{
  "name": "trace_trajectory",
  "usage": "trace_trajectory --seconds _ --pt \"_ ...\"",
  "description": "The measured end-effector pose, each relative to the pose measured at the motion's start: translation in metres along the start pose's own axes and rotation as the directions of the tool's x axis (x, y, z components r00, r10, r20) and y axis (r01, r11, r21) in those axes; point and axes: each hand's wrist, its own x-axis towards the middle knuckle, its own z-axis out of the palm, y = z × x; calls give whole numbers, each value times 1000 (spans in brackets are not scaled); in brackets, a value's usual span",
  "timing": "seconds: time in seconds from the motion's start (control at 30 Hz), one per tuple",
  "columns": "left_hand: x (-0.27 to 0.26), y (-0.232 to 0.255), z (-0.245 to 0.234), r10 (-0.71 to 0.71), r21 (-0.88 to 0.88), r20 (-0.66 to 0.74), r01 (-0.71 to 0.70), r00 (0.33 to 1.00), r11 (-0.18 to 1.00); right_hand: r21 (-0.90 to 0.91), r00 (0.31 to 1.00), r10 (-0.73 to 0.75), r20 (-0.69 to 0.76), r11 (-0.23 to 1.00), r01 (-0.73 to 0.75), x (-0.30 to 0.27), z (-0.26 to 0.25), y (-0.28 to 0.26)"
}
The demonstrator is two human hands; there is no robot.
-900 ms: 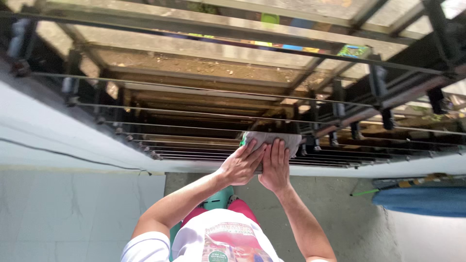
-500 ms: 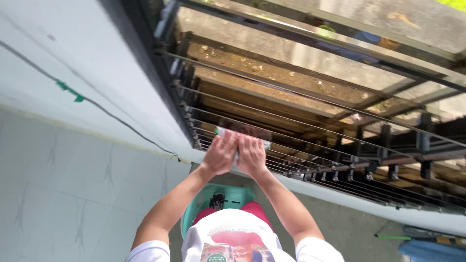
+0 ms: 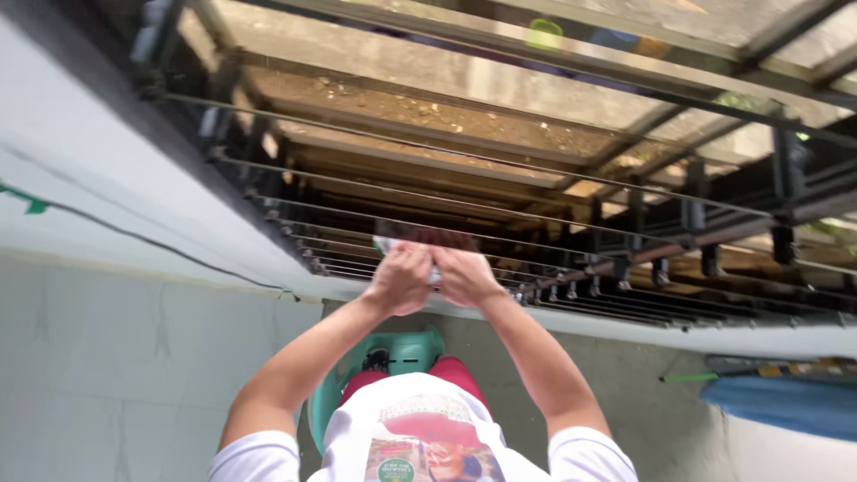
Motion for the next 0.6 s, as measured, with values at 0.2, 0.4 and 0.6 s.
trace_trajectory --seconds 0.2,0.4,0.6 --pt "103 117 50 277 -184 -61 -284 959 941 -165 914 11 -405 983 -85 -128 -34 94" --pt "92 98 35 223 -277 -61 -231 973 933 -249 934 52 -354 957 -148 -112 -34 71" --pt "16 -2 -5 34 -275 94 -7 995 962 11 1000 23 7 1000 -23 -7 -26 -4"
